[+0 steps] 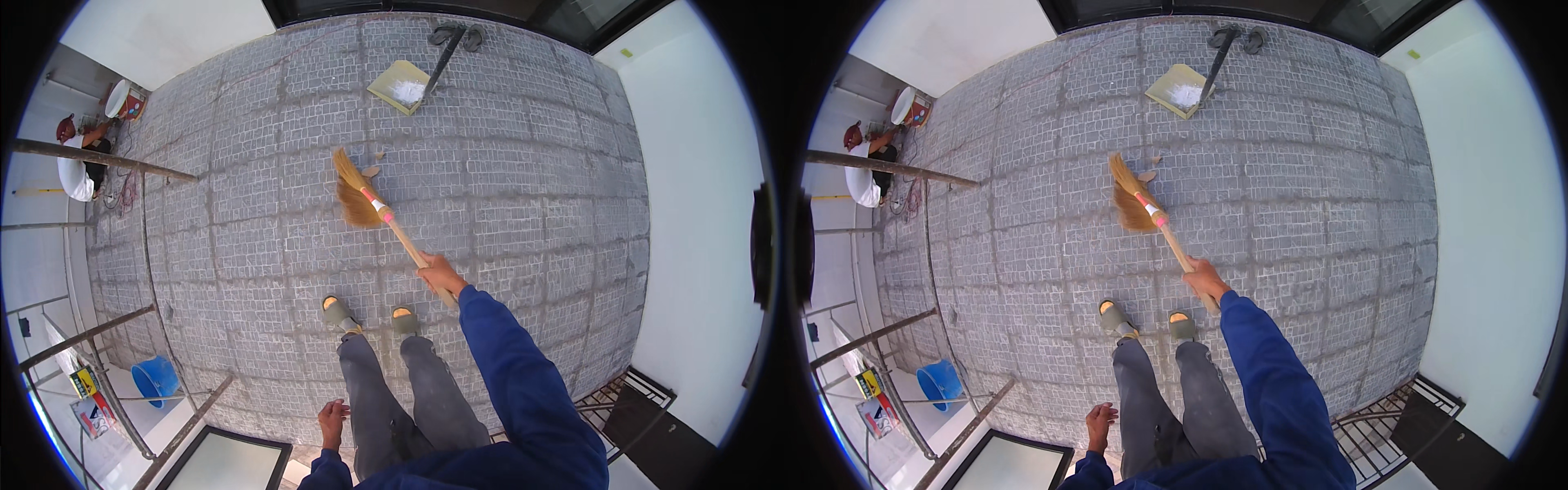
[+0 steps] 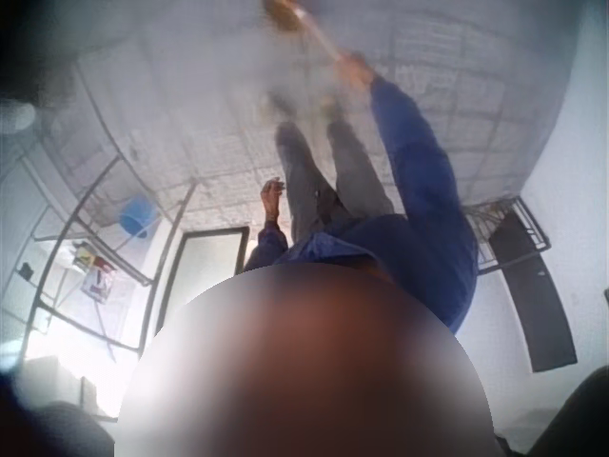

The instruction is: The person sweeps debris on a tiled patio and a concrete driveway using a broom and dustpan. They gather the swept material into the dustpan and walk to a pile of cardboard and bags to deposit the contents.

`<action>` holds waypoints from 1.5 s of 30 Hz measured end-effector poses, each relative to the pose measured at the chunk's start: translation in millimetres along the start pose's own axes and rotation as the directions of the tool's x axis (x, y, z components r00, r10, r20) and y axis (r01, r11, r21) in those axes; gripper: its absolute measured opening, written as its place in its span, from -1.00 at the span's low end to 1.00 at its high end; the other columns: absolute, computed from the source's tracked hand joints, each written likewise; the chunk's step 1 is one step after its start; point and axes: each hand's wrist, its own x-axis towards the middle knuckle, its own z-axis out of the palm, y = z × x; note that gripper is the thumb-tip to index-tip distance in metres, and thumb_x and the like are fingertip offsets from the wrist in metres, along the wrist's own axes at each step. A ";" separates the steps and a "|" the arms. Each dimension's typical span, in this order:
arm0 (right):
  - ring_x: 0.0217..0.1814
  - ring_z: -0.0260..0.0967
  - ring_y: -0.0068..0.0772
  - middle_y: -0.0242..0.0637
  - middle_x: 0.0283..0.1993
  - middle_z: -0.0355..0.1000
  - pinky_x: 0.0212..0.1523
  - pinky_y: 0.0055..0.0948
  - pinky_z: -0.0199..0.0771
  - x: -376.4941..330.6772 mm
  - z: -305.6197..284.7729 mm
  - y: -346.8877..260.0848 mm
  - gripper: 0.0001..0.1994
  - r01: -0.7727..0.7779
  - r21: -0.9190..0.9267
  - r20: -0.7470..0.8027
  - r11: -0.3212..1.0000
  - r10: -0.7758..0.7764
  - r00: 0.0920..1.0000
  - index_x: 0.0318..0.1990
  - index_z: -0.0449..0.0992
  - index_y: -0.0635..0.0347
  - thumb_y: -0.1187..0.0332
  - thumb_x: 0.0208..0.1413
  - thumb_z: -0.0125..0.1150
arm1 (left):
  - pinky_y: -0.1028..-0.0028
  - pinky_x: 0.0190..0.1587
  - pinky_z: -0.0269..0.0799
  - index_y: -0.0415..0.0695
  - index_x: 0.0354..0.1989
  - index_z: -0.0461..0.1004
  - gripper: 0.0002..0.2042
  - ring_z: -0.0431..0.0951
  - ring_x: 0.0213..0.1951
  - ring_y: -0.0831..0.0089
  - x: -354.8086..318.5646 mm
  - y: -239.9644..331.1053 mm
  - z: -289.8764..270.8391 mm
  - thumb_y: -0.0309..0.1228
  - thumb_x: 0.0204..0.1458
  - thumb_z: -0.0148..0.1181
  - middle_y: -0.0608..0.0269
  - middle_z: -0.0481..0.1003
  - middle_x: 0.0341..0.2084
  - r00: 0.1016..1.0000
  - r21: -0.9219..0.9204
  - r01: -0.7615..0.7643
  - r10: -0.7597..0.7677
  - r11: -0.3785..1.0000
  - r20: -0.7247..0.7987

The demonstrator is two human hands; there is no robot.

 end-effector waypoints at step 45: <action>-0.71 0.24 -0.54 -0.38 -0.59 0.26 -0.70 -0.46 0.30 -95.6 -31.9 -72.1 -0.29 -0.047 0.563 -0.129 0.825 0.144 0.981 0.39 -0.04 0.15 0.41 0.09 0.13 | 0.54 -0.41 0.40 -0.26 -0.27 0.52 -0.77 0.53 -0.50 0.51 180.0 448.5 111.7 -0.35 0.12 0.03 0.19 0.55 -0.50 0.854 0.267 -0.516 0.464 0.814 0.236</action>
